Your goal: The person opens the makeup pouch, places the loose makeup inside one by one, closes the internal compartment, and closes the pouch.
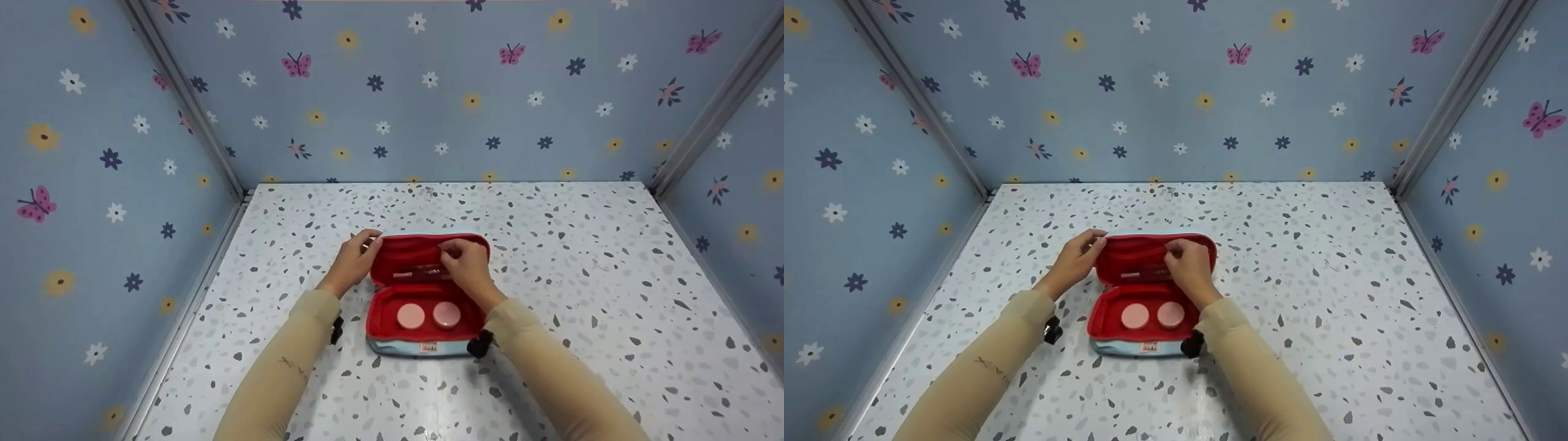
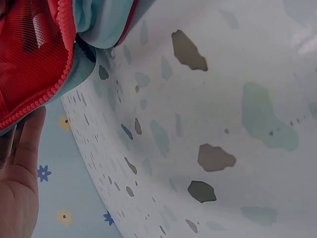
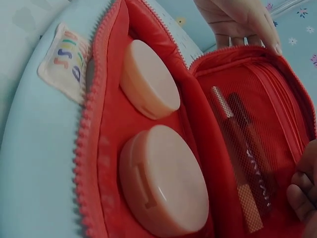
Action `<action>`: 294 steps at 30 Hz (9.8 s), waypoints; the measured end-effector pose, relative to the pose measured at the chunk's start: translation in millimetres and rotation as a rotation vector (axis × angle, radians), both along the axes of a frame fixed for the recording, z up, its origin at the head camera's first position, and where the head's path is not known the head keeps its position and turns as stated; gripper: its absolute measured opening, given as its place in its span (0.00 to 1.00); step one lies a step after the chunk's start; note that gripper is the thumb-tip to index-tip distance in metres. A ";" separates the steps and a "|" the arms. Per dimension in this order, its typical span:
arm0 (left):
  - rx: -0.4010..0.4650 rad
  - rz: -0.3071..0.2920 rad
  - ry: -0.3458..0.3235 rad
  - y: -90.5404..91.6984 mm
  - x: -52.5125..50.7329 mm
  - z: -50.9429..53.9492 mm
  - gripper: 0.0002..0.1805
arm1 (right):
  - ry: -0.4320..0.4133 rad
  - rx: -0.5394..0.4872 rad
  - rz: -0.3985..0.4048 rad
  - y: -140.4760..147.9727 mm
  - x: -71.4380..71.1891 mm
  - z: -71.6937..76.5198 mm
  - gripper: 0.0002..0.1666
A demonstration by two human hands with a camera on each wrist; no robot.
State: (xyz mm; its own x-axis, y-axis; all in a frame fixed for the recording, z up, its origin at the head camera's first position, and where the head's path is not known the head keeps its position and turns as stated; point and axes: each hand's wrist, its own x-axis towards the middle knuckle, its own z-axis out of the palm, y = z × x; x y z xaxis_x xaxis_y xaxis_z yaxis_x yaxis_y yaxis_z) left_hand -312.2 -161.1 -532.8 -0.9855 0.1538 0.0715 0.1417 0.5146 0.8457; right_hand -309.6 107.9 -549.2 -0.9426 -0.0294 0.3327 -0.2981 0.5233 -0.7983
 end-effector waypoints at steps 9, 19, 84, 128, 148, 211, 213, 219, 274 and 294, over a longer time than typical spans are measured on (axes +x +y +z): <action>-0.010 -0.001 -0.002 0.3 -0.6 0.7 0.23 | 0.000 0.028 0.063 -17.5 3.7 0.6 0.08; 0.031 -0.041 0.001 -3.5 2.1 0.6 0.24 | 0.005 0.032 0.107 -37.5 7.1 1.4 0.08; 0.138 -0.141 -0.081 -9.3 3.4 -1.1 0.23 | 0.136 0.033 0.024 32.8 22.5 17.7 0.12; 0.030 -0.290 -0.441 -25.0 25.2 0.5 0.37 | -0.604 -0.024 0.250 103.0 21.0 19.3 0.42; 0.056 -0.293 -0.309 -20.2 29.0 -7.2 0.39 | -0.517 -0.069 0.370 124.3 25.7 17.7 0.29; -0.452 -0.434 0.008 62.9 40.9 4.5 0.55 | -0.362 0.195 0.440 134.9 -14.1 1.2 0.27; -0.470 -0.447 0.026 67.4 41.9 4.5 0.55 | -0.373 0.185 0.436 132.4 -16.8 -2.4 0.26; -0.500 -0.472 0.067 74.2 43.6 2.7 0.47 | -0.411 0.182 0.418 127.8 -19.9 -9.5 0.24; -0.603 -0.579 0.124 77.8 40.8 -0.4 0.42 | -0.580 0.316 0.546 125.7 -28.9 -10.9 0.16; -0.741 -0.575 0.034 86.8 33.9 4.8 0.56 | -0.399 0.448 0.519 138.1 -18.5 -0.1 0.09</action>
State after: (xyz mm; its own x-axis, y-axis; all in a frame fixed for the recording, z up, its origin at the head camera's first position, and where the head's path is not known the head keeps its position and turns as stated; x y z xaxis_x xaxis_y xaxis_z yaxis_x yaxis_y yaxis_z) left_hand -278.4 -74.3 -528.0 -0.7429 0.6350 -0.2120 0.5607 0.7632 0.3212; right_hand -328.1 246.0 -549.3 -0.8174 -0.5489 -0.1750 -0.3274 0.6925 -0.6429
